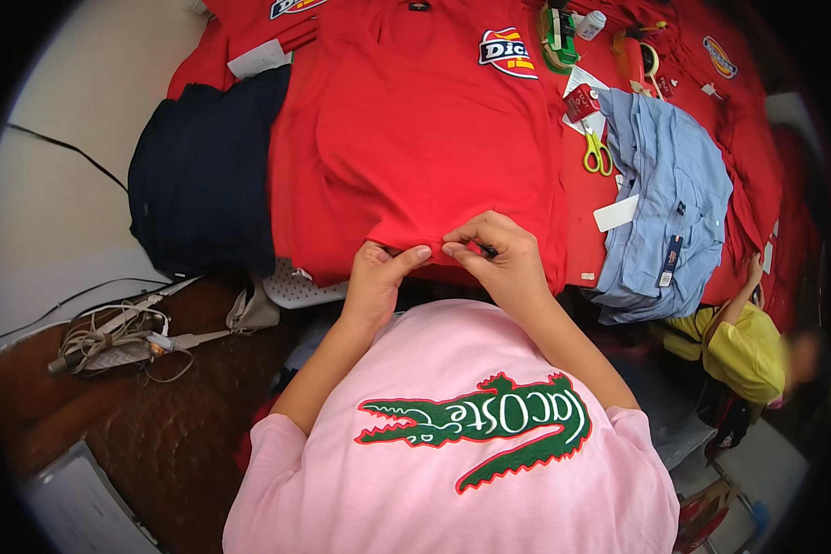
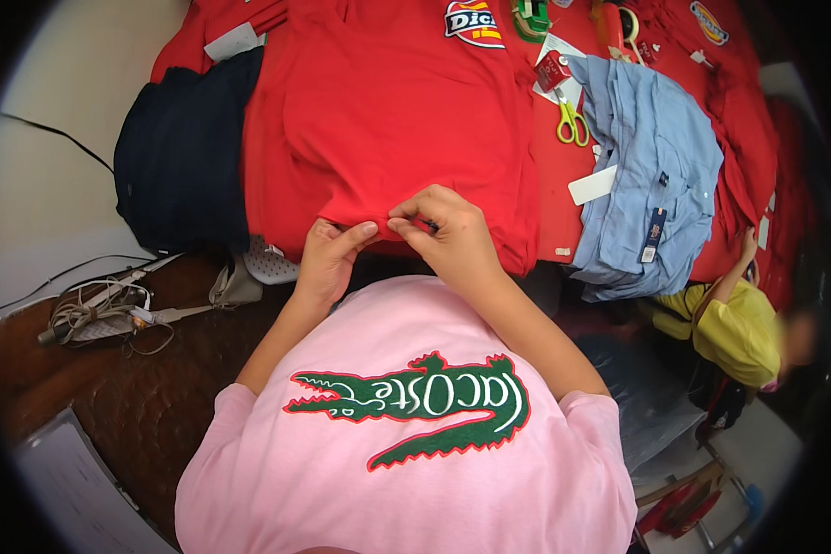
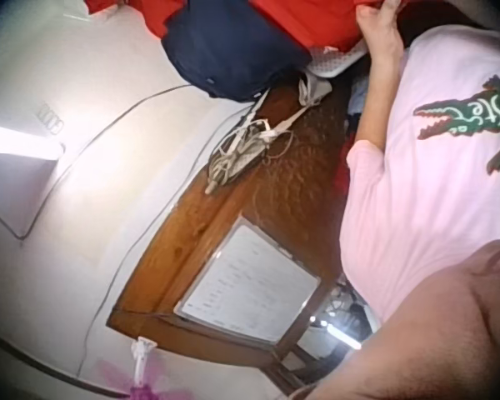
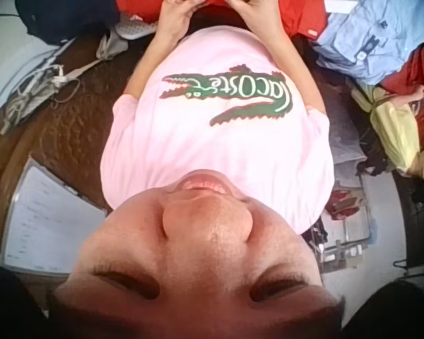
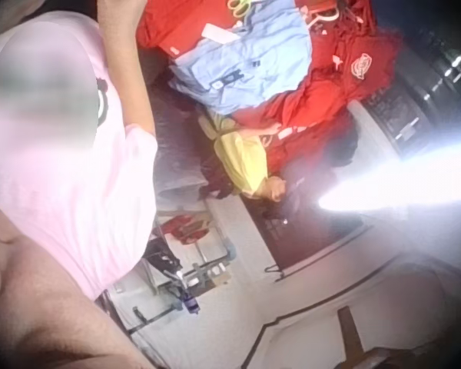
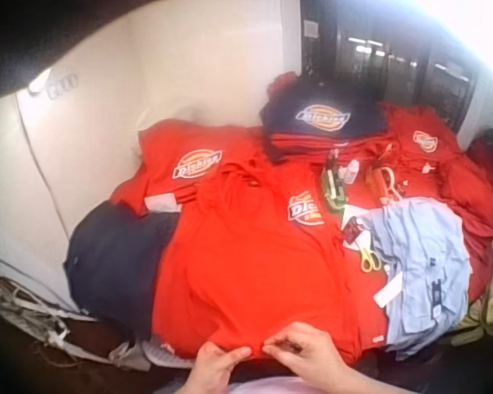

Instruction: The person organizes, inspects, and labels various shirts on a work table, using a pen to write on a document and handling the garments one by one.

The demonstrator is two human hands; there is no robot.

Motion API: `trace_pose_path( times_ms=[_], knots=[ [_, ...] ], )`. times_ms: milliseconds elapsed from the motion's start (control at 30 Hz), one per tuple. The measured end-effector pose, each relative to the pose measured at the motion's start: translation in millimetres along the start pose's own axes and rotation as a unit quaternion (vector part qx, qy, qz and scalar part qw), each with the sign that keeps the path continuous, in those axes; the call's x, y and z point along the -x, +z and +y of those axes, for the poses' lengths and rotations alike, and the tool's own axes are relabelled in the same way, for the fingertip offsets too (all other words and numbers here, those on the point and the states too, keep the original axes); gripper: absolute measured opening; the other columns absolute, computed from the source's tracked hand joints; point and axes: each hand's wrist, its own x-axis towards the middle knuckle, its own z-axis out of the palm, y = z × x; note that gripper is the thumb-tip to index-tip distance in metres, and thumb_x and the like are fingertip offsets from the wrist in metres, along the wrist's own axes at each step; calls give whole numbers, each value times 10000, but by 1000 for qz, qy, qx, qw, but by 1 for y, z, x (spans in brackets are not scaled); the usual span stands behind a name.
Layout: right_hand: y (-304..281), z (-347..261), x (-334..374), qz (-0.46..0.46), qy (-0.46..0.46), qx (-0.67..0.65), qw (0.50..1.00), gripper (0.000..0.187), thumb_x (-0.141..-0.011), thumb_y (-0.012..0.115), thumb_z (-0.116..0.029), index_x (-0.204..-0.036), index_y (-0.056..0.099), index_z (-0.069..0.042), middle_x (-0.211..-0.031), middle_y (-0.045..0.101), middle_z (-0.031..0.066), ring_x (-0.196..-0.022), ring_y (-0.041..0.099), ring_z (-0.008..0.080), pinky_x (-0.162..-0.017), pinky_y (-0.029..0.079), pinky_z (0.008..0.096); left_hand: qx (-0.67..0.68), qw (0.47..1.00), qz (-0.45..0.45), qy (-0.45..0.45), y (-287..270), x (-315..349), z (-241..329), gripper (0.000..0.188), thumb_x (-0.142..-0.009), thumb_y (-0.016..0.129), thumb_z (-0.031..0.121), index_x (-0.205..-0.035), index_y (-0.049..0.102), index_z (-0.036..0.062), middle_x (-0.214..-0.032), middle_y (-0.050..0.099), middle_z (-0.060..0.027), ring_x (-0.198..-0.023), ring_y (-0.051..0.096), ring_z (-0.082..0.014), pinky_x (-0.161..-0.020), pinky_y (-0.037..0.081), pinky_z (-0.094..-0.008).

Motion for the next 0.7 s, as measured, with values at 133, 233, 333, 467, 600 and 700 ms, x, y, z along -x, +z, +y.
trace_pose_path(
  times_ms=[133,233,333,467,600,700],
  knots=[
    [6,6,-1,16,-97,98,990,171,-804,853,-45,-932,742,-61,-895,676,69,-750,702,252,-639,563,379,-49,998,-2,25,8,-3,8,239,-951,762,-25,-1186,730,9,-1126,798,-94,-1032,757,-167,-971,594,-336],
    [7,6,-6,-17,-131,154,979,232,-756,845,-35,-940,710,-78,-886,652,65,-731,687,282,-616,556,395,-93,995,-5,29,11,-5,18,210,-936,793,-13,-1141,751,1,-1100,801,-76,-1033,740,-137,-972,574,-305],
    [7,4,-10,-42,-142,167,975,193,-805,786,6,-940,667,-65,-903,651,41,-694,659,217,-596,522,347,-105,994,-21,17,4,-7,19,214,-942,794,-1,-1150,745,3,-1103,800,-68,-1038,737,-135,-975,575,-310],
    [6,15,-10,3,49,-169,984,113,-894,721,-13,-956,638,-56,-866,606,-16,-764,582,87,-670,465,267,-68,998,-1,14,11,-14,25,233,-959,781,10,-1185,726,10,-1135,795,-73,-1049,741,-143,-977,592,-334],
    [-14,18,-16,27,100,-200,974,82,-1027,679,-78,-1042,617,-26,-929,622,-7,-861,565,82,-784,467,249,-4,1000,3,-10,7,-15,32,228,-984,760,35,-1208,716,35,-1162,790,-79,-1055,749,-156,-993,591,-345],
    [-7,6,-10,22,67,-36,997,193,-1032,718,-133,-1126,596,-17,-994,683,72,-949,658,173,-864,516,311,21,999,-8,-25,5,-19,34,210,-1001,748,63,-1209,720,54,-1158,791,-77,-1066,750,-163,-1000,590,-346]
  ],
)
